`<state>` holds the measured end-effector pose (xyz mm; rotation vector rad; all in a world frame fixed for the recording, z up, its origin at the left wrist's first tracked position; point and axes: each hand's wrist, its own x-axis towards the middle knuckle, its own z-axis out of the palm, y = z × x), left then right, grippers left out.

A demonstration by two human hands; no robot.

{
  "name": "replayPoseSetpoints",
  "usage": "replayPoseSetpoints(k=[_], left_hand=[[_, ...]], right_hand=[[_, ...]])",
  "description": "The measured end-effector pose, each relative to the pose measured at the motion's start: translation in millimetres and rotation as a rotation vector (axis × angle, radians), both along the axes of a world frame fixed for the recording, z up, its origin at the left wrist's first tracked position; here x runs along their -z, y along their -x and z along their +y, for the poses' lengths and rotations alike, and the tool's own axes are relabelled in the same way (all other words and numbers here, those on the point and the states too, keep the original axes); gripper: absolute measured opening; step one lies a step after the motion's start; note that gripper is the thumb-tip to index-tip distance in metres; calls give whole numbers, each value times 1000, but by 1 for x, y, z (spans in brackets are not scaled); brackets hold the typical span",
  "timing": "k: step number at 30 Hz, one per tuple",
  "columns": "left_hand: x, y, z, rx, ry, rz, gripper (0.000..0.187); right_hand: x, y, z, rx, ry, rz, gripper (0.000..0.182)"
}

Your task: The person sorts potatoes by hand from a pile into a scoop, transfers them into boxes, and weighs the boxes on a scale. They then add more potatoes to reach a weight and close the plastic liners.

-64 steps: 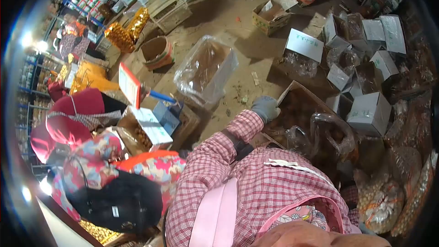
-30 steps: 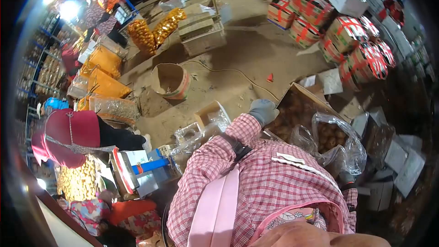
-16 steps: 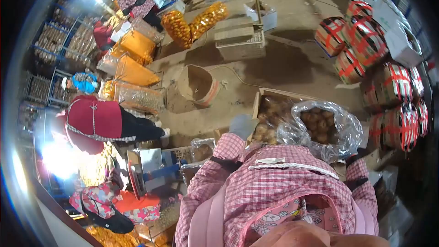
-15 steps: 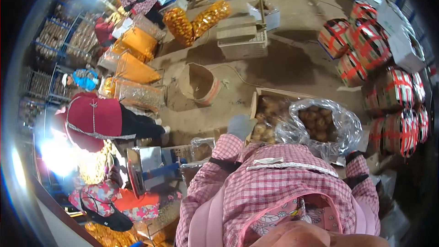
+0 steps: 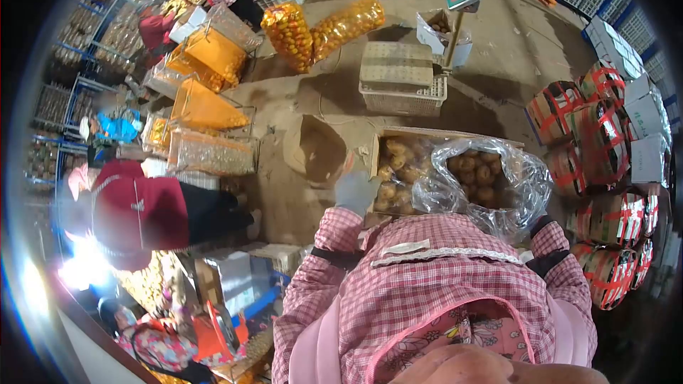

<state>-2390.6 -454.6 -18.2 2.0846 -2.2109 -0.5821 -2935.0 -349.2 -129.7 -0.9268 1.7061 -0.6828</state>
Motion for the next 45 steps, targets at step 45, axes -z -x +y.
replayPoseSetpoints(k=[45], left_hand=[[239,191,-1010,1228,-274,-351,46]], right_hand=[[184,-413,-630,551,-676,576,43]])
